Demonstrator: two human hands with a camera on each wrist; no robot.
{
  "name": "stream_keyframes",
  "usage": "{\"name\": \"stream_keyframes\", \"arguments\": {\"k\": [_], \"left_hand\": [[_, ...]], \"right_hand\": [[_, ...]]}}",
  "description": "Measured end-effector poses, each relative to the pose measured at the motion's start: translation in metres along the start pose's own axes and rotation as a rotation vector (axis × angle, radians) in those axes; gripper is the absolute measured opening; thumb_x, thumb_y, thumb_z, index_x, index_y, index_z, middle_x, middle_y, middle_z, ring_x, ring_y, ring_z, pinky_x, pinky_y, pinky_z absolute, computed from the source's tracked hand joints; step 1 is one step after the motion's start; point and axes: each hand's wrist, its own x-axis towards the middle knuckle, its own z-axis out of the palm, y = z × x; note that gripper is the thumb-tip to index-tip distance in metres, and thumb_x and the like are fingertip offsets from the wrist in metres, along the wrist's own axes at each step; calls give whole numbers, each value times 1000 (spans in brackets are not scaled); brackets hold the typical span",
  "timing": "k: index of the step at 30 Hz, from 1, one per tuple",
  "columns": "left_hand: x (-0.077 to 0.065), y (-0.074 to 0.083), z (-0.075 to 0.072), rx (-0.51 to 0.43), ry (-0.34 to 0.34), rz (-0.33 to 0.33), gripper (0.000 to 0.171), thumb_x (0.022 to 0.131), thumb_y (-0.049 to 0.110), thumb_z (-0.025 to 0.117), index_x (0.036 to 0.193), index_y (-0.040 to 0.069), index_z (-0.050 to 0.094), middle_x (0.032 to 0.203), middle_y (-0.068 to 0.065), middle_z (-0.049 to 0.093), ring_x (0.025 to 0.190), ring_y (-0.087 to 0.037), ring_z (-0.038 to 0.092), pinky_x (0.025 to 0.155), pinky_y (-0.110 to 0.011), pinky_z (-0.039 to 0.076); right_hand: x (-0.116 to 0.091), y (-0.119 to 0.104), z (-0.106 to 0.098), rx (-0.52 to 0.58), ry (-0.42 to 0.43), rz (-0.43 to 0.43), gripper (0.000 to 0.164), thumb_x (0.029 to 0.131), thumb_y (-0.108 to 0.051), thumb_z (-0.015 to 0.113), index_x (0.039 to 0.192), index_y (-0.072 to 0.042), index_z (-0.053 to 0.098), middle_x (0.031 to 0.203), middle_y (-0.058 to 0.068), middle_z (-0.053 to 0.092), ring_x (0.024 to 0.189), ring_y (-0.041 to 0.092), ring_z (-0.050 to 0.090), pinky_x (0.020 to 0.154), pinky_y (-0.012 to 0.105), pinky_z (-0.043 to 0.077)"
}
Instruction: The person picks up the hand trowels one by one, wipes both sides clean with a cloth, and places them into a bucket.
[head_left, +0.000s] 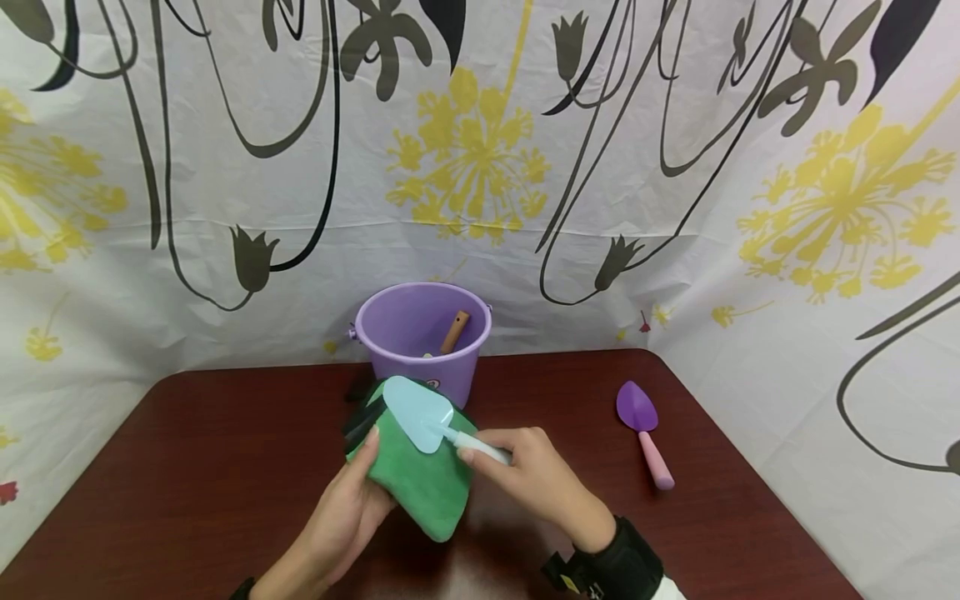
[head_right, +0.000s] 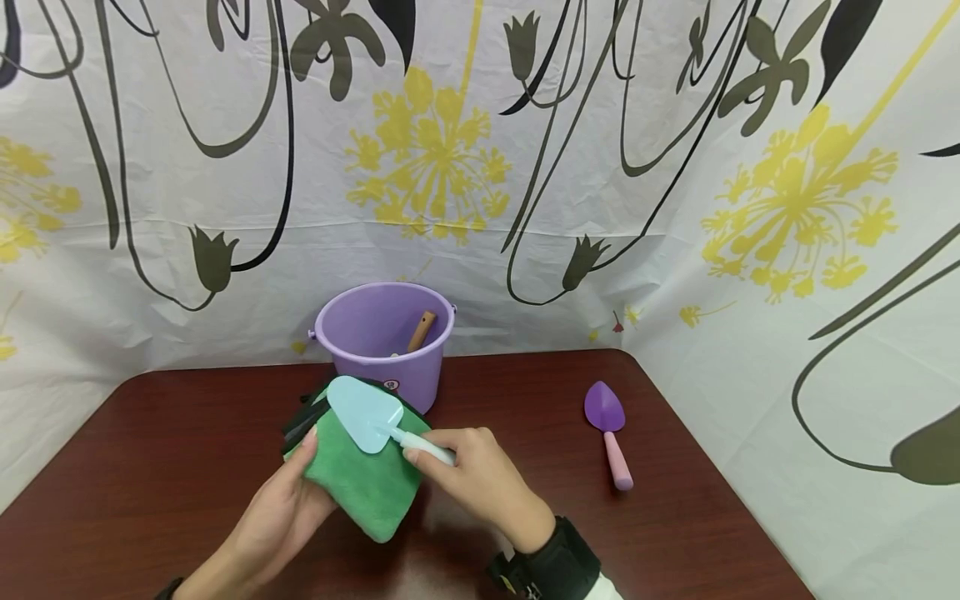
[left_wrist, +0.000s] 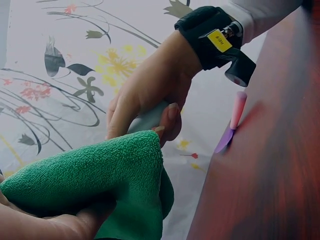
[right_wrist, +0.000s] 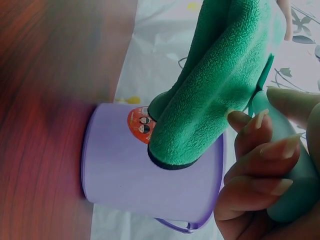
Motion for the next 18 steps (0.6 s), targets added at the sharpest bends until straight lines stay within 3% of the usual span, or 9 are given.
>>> {"name": "stream_keyframes", "arguments": {"k": [18], "left_hand": [[2,-9,2,16,-98,-33,63,110,53,16,162,16,12,164,-13,26,139,0,43,116,-34,39]], "right_hand": [[0,-2,5,-28,39,11,16,96,-43,68,91,-29,73,73,-16,60,67,0,55,61,18,51]]}}
